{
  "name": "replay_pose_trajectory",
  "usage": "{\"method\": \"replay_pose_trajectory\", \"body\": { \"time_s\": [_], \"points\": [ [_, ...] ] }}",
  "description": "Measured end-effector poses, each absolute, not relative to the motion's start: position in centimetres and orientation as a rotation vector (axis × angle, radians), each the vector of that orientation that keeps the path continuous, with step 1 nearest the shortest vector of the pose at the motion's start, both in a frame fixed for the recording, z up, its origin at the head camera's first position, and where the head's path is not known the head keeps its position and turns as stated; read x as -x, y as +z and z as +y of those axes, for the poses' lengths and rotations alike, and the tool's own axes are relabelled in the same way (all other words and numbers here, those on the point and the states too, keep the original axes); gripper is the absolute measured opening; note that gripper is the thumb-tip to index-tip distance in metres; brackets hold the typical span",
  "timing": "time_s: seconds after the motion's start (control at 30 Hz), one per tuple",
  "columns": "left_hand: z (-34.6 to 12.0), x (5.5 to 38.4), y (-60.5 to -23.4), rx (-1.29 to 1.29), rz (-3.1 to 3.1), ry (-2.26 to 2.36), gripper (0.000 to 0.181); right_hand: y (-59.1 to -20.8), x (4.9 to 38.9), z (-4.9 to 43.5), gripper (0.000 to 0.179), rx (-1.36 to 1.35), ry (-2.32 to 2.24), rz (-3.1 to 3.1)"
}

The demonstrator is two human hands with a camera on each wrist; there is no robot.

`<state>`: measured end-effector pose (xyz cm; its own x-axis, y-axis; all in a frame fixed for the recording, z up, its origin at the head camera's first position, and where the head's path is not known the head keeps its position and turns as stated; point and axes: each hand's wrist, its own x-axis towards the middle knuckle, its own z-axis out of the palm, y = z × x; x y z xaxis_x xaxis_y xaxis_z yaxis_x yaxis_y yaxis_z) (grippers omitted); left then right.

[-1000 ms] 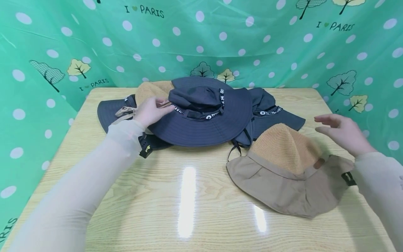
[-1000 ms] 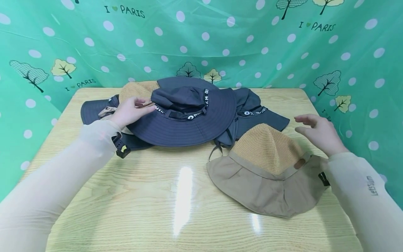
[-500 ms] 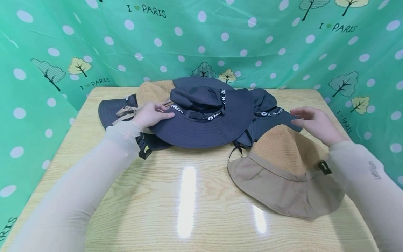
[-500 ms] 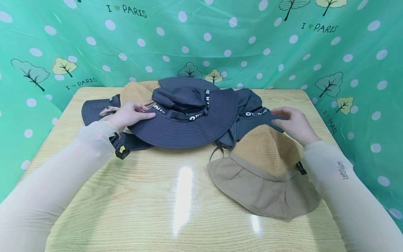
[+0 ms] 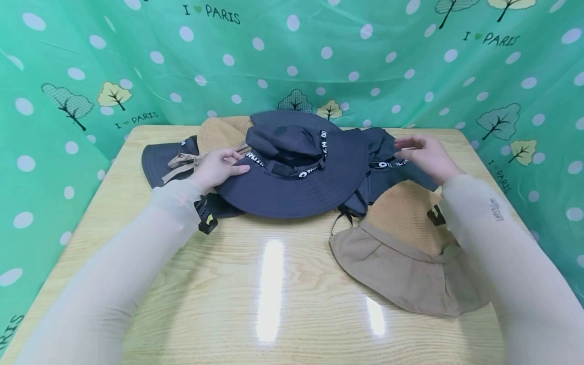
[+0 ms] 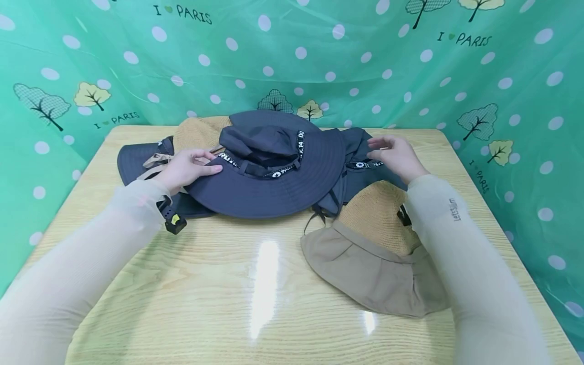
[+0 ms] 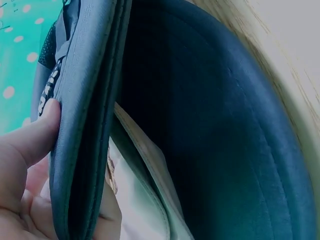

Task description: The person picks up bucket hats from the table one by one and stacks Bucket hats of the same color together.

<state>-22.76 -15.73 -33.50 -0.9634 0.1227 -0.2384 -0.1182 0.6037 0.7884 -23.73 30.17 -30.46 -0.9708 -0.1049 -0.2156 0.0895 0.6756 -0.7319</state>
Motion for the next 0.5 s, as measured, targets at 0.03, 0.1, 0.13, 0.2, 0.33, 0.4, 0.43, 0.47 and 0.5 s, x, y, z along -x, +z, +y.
{"method": "replay_pose_trajectory", "body": {
  "time_s": [0.03,0.1,0.13,0.2,0.33,0.4,0.43,0.47,0.5],
  "points": [
    [-15.8,22.8,-33.6,-0.001,2.559,1.292,0.039,-30.4,24.0,30.1,0.055,0.010,-1.185,2.643],
    [-15.9,22.9,-33.8,-0.004,2.556,1.287,0.039,-30.2,24.4,29.9,0.055,0.010,-1.194,2.628],
    [-16.0,22.9,-33.9,-0.011,2.556,1.283,0.040,-30.0,24.6,29.8,0.055,0.010,-1.195,2.627],
    [-16.0,23.0,-34.0,-0.017,2.556,1.274,0.039,-29.6,24.9,29.5,0.057,0.011,-1.191,2.623],
    [-16.2,23.2,-34.3,-0.033,2.562,1.259,0.039,-29.2,25.9,28.8,0.064,-0.005,-1.177,2.594],
    [-16.3,23.3,-34.5,-0.037,2.567,1.248,0.040,-29.2,26.6,28.3,0.070,-0.028,-1.168,2.562],
    [-16.3,23.4,-34.6,-0.038,2.570,1.241,0.040,-29.2,26.9,28.1,0.073,-0.038,-1.161,2.544],
    [-16.4,23.4,-34.7,-0.042,2.571,1.236,0.041,-29.3,27.2,27.9,0.076,-0.048,-1.153,2.525],
    [-16.4,23.5,-34.8,-0.046,2.575,1.230,0.041,-29.4,27.5,27.6,0.080,-0.060,-1.141,2.508]
  ]
}}
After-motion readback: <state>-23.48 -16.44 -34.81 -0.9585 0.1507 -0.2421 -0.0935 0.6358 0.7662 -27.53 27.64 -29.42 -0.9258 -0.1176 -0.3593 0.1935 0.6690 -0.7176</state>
